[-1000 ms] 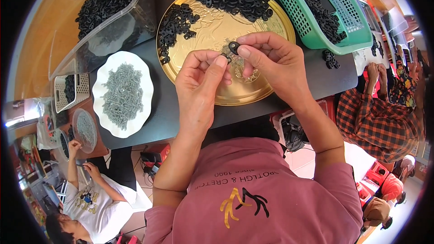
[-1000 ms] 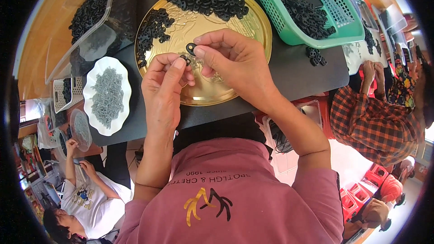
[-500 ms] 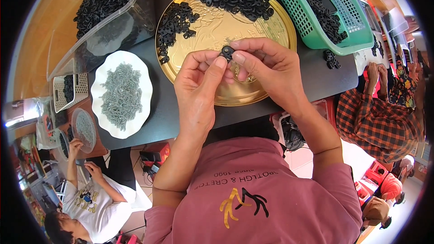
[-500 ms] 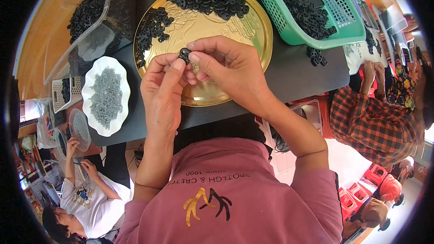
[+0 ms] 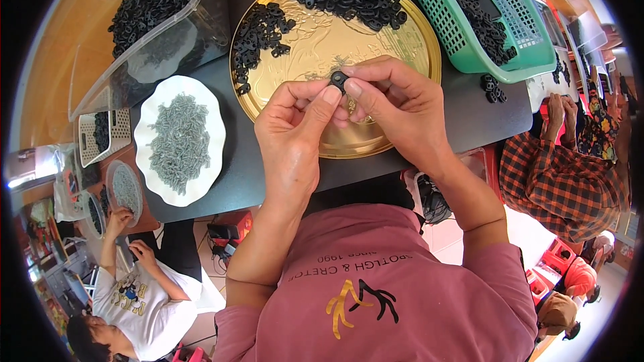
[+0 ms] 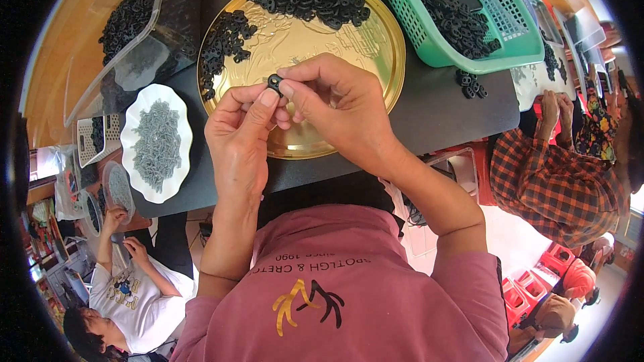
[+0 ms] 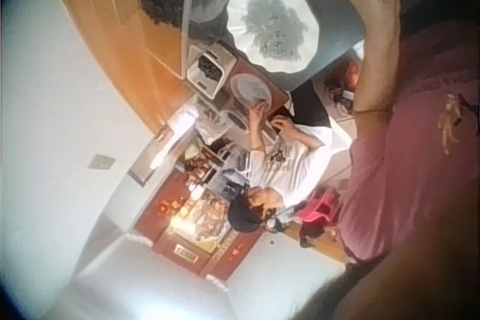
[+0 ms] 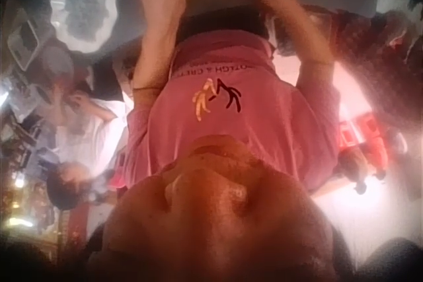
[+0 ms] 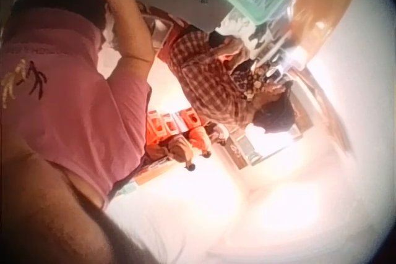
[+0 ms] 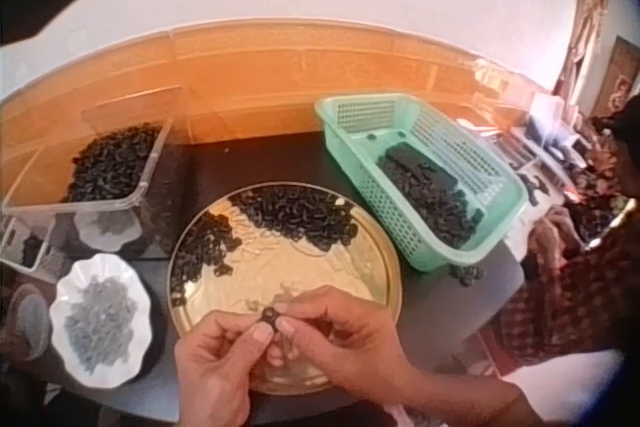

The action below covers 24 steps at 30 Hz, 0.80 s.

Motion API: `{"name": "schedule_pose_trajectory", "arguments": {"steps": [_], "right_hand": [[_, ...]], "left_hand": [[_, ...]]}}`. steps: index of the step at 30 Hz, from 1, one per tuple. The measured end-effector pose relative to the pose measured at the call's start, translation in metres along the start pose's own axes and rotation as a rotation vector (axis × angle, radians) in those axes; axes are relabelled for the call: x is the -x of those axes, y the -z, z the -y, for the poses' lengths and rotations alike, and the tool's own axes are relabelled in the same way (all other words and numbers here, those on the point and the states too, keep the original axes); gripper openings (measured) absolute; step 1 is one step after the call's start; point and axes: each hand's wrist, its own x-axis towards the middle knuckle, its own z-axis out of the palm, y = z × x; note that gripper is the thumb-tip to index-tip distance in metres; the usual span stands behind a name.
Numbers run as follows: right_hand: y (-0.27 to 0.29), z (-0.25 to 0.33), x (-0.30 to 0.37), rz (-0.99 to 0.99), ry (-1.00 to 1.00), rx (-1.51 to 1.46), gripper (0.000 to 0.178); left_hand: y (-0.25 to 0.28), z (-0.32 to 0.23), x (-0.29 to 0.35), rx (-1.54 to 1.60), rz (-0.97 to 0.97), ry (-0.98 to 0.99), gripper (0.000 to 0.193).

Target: The person assembles small fasteners by picking up screws and plastic clips from a tray and inserting the screws into the clips by hand.

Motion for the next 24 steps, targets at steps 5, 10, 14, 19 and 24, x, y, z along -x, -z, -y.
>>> {"name": "schedule_pose_trajectory", "arguments": {"steps": [5,10,14,19,24], "right_hand": [[-0.002,0.002,-0.001,0.015,-0.026,-0.016,0.014],[0.011,0.011,-0.009,0.049,-0.102,-0.086,0.015],[0.02,0.031,-0.014,0.181,-0.234,-0.095,0.028],[0.024,0.038,-0.015,0.294,-0.312,-0.095,0.04],[0.025,0.036,-0.014,0.245,-0.4,-0.044,0.034]], "left_hand": [[0.002,0.0,-0.001,-0.003,-0.024,0.009,0.01],[0.003,-0.004,-0.005,-0.071,0.115,-0.049,0.021],[0.008,-0.011,-0.003,-0.223,0.221,-0.102,0.03],[0.011,-0.011,-0.007,-0.447,0.38,-0.253,0.033],[0.01,-0.017,-0.006,-0.592,0.354,-0.329,0.03]]}}
